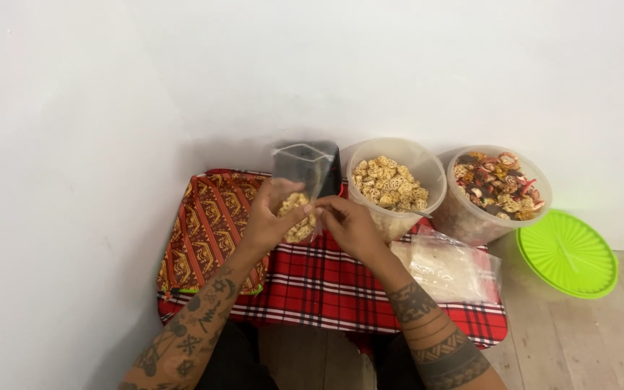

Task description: Packing snacks from large containers into small plastic bags and weighing them on a scale.

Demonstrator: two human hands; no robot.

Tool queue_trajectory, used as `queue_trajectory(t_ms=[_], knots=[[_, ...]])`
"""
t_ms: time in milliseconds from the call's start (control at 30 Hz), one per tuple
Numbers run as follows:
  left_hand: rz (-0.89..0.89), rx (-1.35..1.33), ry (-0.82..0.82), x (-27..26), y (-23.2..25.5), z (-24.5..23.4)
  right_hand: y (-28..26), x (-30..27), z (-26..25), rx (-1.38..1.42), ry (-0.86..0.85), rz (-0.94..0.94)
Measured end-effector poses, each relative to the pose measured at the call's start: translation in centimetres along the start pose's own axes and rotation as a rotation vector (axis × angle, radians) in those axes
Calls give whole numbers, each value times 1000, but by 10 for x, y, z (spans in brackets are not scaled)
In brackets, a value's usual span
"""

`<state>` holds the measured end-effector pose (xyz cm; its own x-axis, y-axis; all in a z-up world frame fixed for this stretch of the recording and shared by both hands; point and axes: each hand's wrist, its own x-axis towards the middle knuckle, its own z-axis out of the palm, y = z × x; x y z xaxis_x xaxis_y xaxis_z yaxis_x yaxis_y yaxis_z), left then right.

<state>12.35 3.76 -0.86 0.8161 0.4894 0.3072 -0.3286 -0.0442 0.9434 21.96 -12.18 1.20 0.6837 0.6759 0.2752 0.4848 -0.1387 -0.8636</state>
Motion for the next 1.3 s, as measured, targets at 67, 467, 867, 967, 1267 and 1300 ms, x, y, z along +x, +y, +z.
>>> queue_trajectory(t_ms=[67,467,867,967,1267,1300], knots=[[-55,-26,-18,-1,4,-2,-4,-2,-2,15,-21,0],[-172,-56,-41,-2,-18,-7,62,19,-52,-221,442,-370],[-209,-16,-64,4,-19,-3,112,2,-127,-797,654,346],[-225,-3,-73,5,-20,-1,116,0,-132,-701,529,481],[-225,29,-120,10,-13,3,50,-8,-119,-603,324,520],[-237,39,-144,10,-12,1,48,-8,-115,-619,236,496]])
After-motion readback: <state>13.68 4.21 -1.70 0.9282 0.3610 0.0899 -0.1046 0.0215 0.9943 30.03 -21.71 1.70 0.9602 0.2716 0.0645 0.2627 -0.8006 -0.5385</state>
